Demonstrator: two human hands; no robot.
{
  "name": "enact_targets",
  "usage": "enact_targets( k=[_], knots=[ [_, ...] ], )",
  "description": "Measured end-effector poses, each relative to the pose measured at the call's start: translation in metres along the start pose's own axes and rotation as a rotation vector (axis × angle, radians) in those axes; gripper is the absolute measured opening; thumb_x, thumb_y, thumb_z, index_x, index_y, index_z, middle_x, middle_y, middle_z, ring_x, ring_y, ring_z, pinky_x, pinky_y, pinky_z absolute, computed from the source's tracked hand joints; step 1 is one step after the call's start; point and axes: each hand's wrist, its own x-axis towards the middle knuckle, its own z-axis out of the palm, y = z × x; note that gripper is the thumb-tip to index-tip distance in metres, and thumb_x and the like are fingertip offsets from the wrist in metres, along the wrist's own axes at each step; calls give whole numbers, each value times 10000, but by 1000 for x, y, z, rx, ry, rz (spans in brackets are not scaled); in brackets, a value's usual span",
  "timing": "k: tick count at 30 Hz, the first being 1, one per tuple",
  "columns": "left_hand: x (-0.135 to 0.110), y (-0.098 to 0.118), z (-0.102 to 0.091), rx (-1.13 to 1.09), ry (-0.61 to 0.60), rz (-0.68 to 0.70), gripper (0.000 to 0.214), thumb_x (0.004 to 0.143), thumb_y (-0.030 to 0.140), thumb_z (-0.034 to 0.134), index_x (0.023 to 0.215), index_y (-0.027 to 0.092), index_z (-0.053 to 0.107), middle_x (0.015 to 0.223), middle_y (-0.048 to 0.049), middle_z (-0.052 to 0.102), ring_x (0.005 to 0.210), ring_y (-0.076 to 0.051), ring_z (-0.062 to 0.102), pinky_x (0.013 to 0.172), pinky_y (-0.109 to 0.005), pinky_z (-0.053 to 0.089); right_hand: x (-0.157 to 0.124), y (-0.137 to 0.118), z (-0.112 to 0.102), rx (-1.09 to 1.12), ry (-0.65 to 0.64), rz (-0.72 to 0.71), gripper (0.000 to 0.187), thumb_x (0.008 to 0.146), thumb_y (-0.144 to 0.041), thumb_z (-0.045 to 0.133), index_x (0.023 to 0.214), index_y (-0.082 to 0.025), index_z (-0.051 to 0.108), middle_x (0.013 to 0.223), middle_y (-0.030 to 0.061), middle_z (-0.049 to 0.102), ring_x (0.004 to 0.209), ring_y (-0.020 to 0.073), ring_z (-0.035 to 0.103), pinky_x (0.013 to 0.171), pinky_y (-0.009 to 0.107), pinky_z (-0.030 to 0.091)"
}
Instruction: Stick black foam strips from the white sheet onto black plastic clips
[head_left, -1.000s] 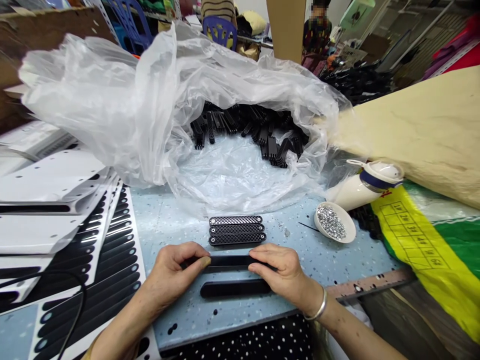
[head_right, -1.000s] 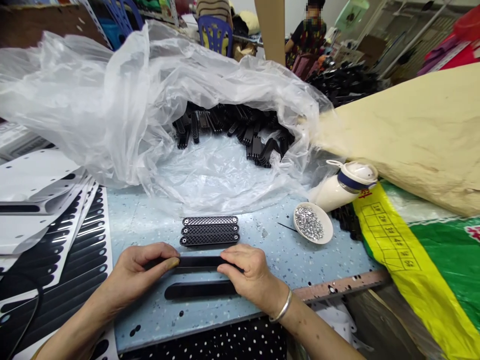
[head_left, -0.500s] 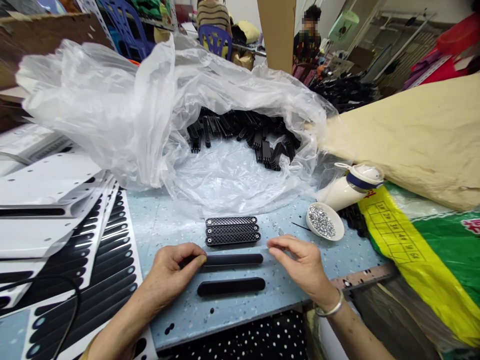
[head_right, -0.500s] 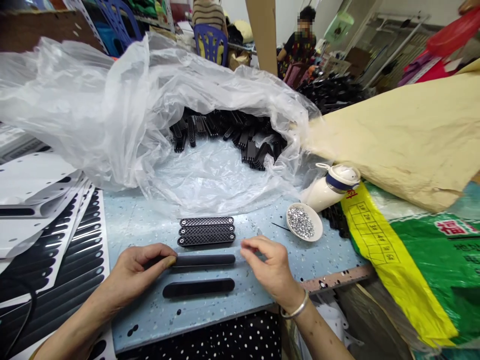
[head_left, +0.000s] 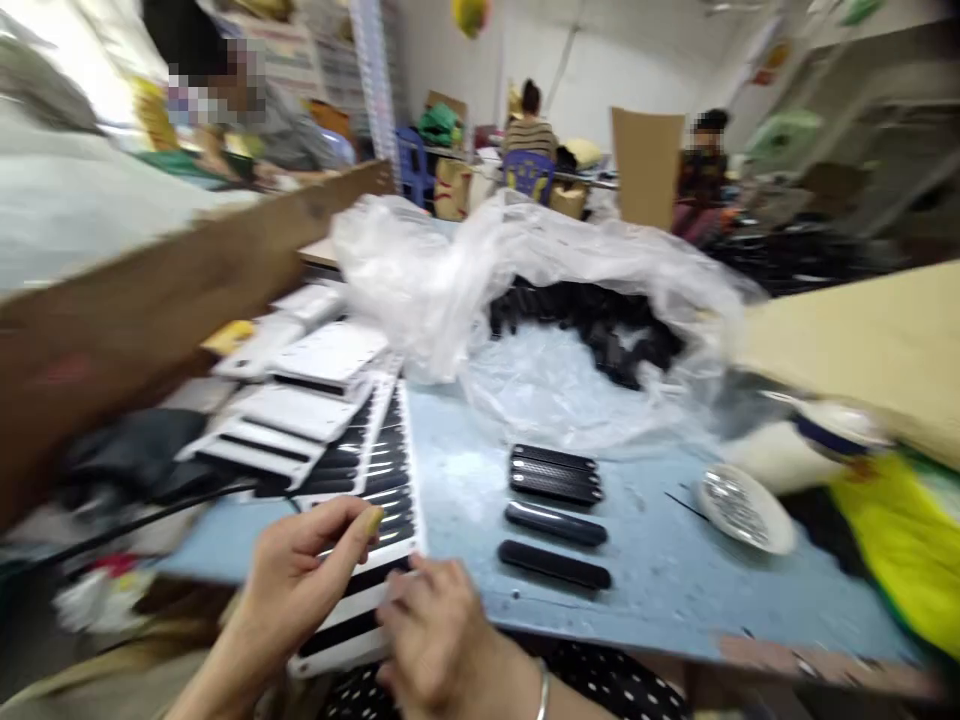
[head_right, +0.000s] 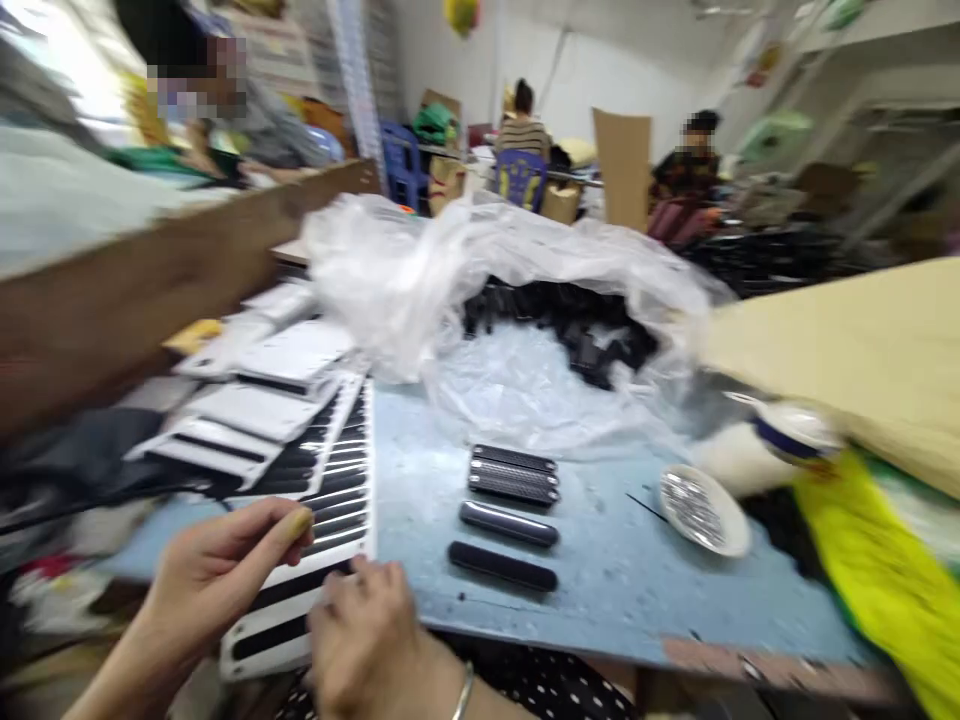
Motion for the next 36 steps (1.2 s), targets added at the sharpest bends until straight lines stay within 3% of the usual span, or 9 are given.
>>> enact_targets(
  k=[3,5,7,11,15,20,26,32,36],
  knots=[
    [-43,-30,-38,113,81,-147,430,865,400,546,493,185,524,442,47,447,435,-104,431,433,-195,345,11,2,13,25,-10,38,283,828,-173,615,1104,-107,625,1209,176,664,1149,382,571,857,537,489],
    [-73,-47,-49,133,106,-280,430,832,427,595,485,178,541,435,44,459,432,-106,436,431,-195,342,7,5,17,53,71,16,249,831,-123,582,1073,-121,638,1152,163,700,1126,385,592,811,520,496],
    [-98,-58,-43,30,82,-416,333,775,453,673,595,173,656,504,20,582,487,-138,533,472,-206,407,-3,8,18,62,151,-7,264,833,-104,564,1084,-130,643,1113,157,721,1085,376,621,774,492,507],
    [-122,-56,-6,-563,-50,-518,335,738,482,737,845,166,759,767,-55,754,754,-229,681,728,-296,528,-19,8,11,6,164,-40,319,841,-101,559,1149,-139,635,1124,148,725,1056,357,650,765,467,523],
    [-120,-42,16,-881,5,-577,325,775,453,733,859,141,773,715,-57,742,642,-177,648,586,-237,456,-10,2,0,27,173,-37,312,849,-208,604,1148,-130,649,1119,163,720,1042,372,647,774,488,522],
    [-108,-34,6,-995,36,-582,374,657,335,847,955,121,772,791,-82,748,710,-189,635,628,-241,456,20,-7,-7,174,194,-2,242,863,-217,615,1095,-201,684,1068,94,741,1058,324,632,867,462,487],
    [-104,-38,6,-940,77,-566,191,721,285,790,676,106,743,608,-45,677,563,-124,566,555,-205,412,31,-8,-14,328,56,88,105,875,-273,623,872,-211,708,804,66,714,763,230,637,741,358,486],
    [-99,-45,13,-893,71,-530,216,724,307,766,792,102,779,600,-32,642,472,-90,490,469,-196,388,44,-2,6,603,-48,190,78,827,-217,662,867,-203,727,744,28,706,703,182,627,669,285,474],
    [-94,-45,14,-915,50,-531,189,712,282,767,666,99,753,572,-29,613,474,-94,493,458,-194,406,45,1,17,659,-1,240,281,921,-235,524,719,-192,715,650,30,666,631,161,588,615,273,439]
  ],
)
